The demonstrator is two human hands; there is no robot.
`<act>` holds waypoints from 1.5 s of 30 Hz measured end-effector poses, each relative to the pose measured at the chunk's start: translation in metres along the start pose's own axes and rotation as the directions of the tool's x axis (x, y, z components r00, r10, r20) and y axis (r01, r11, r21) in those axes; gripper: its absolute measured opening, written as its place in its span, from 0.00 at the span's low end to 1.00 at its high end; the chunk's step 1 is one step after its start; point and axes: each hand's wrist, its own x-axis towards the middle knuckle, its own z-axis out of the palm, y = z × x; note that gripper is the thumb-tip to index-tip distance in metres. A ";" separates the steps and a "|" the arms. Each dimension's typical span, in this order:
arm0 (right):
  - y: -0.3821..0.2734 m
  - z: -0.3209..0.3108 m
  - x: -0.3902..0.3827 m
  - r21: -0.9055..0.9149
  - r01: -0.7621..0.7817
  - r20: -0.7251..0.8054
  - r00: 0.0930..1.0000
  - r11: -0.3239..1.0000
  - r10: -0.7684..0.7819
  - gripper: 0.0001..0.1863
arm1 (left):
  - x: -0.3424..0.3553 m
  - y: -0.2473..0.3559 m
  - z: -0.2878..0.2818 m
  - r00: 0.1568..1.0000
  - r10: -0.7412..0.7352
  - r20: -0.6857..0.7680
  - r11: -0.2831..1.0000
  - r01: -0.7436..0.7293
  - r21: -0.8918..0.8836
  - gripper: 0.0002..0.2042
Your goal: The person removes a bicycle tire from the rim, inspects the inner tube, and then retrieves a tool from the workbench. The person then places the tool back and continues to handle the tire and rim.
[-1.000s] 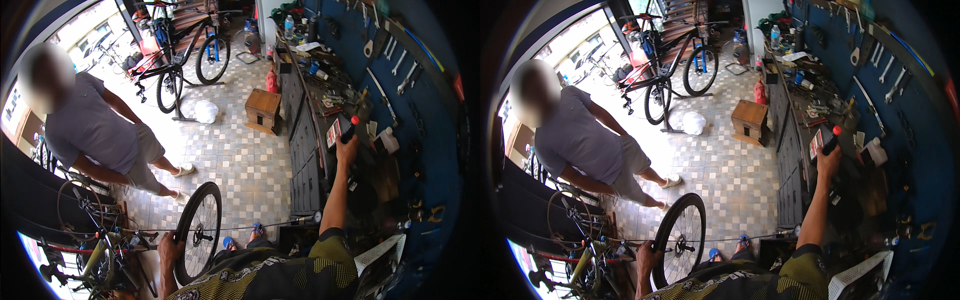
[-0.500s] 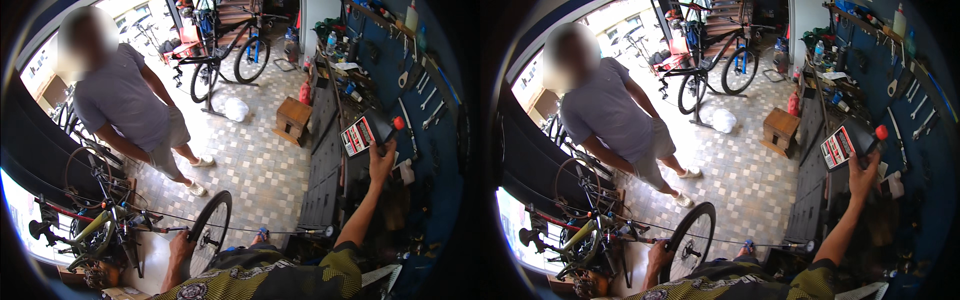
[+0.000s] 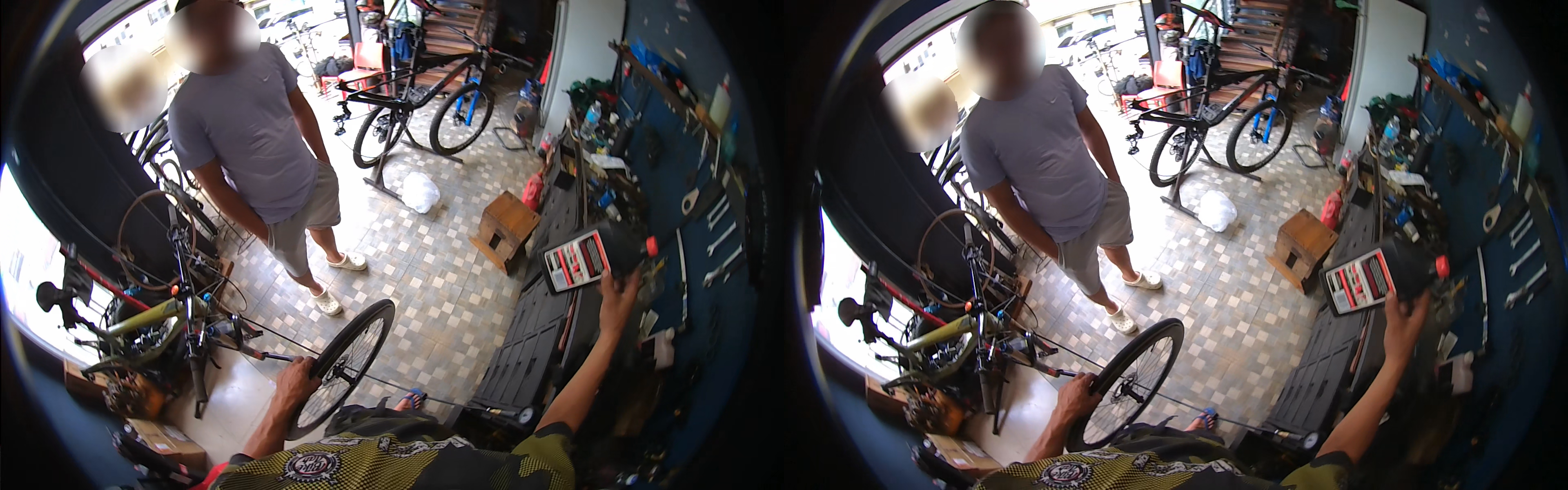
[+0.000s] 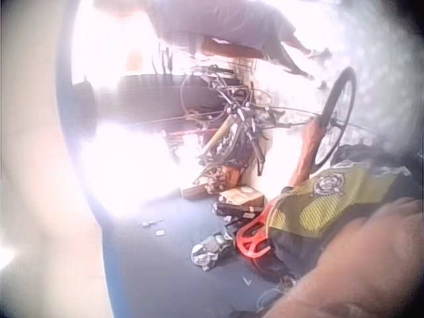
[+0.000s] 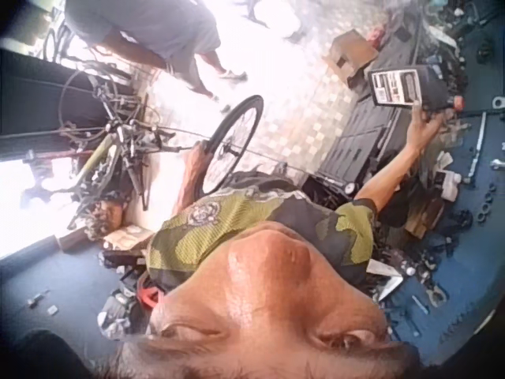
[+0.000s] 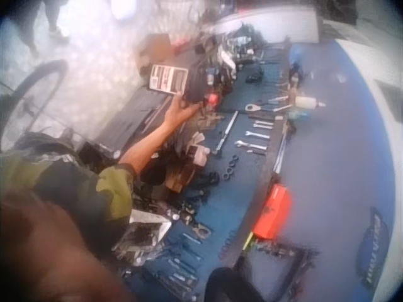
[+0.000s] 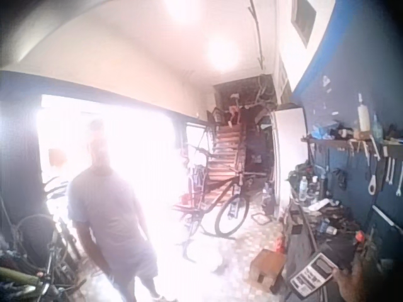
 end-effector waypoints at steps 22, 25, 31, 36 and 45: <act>0.231 -0.059 -0.019 -0.691 -0.523 -0.444 0.852 0.499 0.278 0.50 | -0.022 -0.034 -0.012 0.992 0.101 0.076 0.991 -0.107 0.078 0.20; 0.216 -0.084 -0.027 -0.735 -0.430 -0.428 0.894 0.525 0.134 0.55 | -0.013 -0.056 -0.004 0.976 0.206 0.066 0.978 -0.208 0.015 0.20; 0.166 -0.057 -0.114 -0.630 -0.480 -0.469 0.862 0.611 0.193 0.59 | -0.027 -0.086 -0.011 0.973 0.209 0.101 0.977 -0.211 0.017 0.19; 0.100 -0.055 -0.165 -0.660 -0.498 -0.490 0.853 0.562 0.179 0.55 | -0.030 -0.102 -0.017 0.940 0.295 0.171 0.950 -0.308 0.050 0.16; 0.134 -0.056 -0.073 -0.635 -0.493 -0.482 0.855 0.595 0.194 0.58 | -0.001 -0.089 -0.009 0.931 0.257 0.259 0.919 -0.319 0.232 0.15</act>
